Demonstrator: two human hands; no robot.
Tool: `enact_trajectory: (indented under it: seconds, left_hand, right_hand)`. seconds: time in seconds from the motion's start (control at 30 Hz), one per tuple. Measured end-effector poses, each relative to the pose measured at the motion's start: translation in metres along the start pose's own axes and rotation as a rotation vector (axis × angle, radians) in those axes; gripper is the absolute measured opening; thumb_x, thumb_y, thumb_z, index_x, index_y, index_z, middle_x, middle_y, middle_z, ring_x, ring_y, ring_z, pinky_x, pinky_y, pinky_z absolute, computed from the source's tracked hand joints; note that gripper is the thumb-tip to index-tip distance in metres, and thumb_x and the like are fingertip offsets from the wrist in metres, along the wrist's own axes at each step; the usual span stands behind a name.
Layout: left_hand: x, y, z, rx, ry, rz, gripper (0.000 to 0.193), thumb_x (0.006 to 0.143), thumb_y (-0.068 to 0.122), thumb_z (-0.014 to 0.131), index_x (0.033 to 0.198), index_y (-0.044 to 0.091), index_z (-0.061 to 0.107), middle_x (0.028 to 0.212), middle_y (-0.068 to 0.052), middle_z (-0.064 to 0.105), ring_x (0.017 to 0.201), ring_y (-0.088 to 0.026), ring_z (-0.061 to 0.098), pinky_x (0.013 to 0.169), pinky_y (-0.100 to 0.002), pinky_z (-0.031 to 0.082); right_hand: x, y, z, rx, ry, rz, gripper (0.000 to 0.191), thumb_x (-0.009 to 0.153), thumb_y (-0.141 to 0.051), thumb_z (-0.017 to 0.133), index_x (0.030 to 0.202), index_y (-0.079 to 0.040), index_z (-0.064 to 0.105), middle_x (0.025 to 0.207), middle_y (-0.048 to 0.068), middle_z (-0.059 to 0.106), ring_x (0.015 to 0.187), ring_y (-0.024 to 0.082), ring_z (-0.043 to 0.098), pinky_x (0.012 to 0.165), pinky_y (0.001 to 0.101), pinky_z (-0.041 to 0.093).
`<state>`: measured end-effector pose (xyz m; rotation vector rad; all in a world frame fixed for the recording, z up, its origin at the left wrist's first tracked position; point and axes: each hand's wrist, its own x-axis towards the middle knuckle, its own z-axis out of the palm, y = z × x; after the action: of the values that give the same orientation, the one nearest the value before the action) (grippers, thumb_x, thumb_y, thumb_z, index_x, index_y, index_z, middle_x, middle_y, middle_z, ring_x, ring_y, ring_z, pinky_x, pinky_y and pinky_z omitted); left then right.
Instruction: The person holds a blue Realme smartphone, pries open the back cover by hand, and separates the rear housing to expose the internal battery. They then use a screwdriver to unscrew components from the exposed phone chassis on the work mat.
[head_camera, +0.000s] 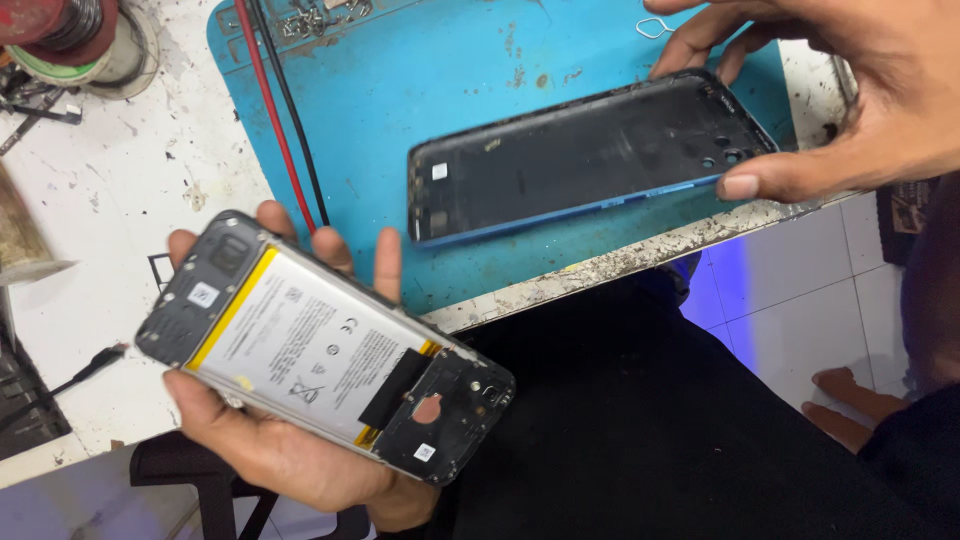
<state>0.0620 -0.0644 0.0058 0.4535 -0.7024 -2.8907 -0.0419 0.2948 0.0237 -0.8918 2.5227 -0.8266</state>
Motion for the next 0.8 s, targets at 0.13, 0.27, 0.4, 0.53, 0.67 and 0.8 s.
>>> enact_trajectory:
  seconds: [0.13, 0.27, 0.4, 0.53, 0.67, 0.8]
  left_hand:
    - [0.001, -0.005, 0.002, -0.118, -0.098, -0.061, 0.066, 0.111, 0.056, 0.026, 0.168, 0.022, 0.026, 0.154, -0.023, 0.042, 0.132, -0.04, 0.059, 0.109, -0.063, 0.051]
    - [0.0, -0.008, 0.002, -0.174, -0.142, -0.065, 0.061, 0.114, 0.055, 0.025, 0.163, 0.018, 0.026, 0.151, -0.026, 0.043, 0.129, -0.042, 0.059, 0.101, -0.059, 0.056]
    - [0.001, -0.006, 0.002, -0.121, -0.122, -0.069, 0.064, 0.113, 0.054, 0.026, 0.166, 0.019, 0.026, 0.152, -0.024, 0.044, 0.129, -0.041, 0.059, 0.107, -0.062, 0.052]
    - [0.008, -0.005, 0.002, -0.035, -0.138, -0.093, 0.066, 0.11, 0.054, 0.027, 0.167, 0.021, 0.026, 0.158, -0.023, 0.044, 0.135, -0.039, 0.055, 0.121, -0.066, 0.041]
    - [0.012, -0.007, 0.001, -0.129, -0.118, -0.14, 0.069, 0.107, 0.052, 0.029, 0.168, 0.019, 0.025, 0.159, -0.022, 0.041, 0.138, -0.041, 0.05, 0.128, -0.065, 0.033]
    - [0.011, 0.0, -0.006, -0.149, -0.174, -0.127, 0.071, 0.107, 0.054, 0.029, 0.167, 0.016, 0.025, 0.157, -0.022, 0.04, 0.136, -0.04, 0.051, 0.125, -0.062, 0.034]
  right_hand:
    - [0.001, -0.009, -0.005, 0.079, 0.014, -0.068, 0.106, 0.063, -0.026, 0.082, 0.153, 0.004, 0.035, 0.121, 0.025, 0.065, 0.122, 0.037, 0.064, 0.1, 0.0516, 0.053]
    - [0.001, -0.016, -0.011, 0.084, 0.029, -0.078, 0.109, 0.061, -0.028, 0.085, 0.154, 0.0, 0.035, 0.124, 0.024, 0.064, 0.122, 0.033, 0.064, 0.1, 0.048, 0.054]
    - [0.003, -0.02, -0.011, -0.009, 0.076, -0.114, 0.107, 0.061, -0.032, 0.088, 0.152, -0.003, 0.038, 0.129, 0.022, 0.061, 0.124, 0.034, 0.063, 0.097, 0.0435, 0.056]
    - [0.007, -0.019, -0.002, -0.362, 0.058, 0.014, 0.115, 0.05, -0.039, 0.094, 0.149, -0.003, 0.047, 0.134, 0.021, 0.064, 0.112, 0.032, 0.067, 0.096, 0.0439, 0.056]
    - [0.018, 0.0, 0.0, -0.376, 0.14, -0.117, 0.1, 0.051, -0.03, 0.092, 0.14, 0.0, 0.056, 0.127, 0.021, 0.065, 0.115, 0.034, 0.066, 0.098, 0.0427, 0.055]
    - [0.034, 0.027, 0.012, -0.376, 0.174, -0.12, 0.107, 0.043, -0.032, 0.092, 0.14, -0.002, 0.059, 0.131, 0.019, 0.065, 0.122, 0.033, 0.064, 0.109, 0.044, 0.052]
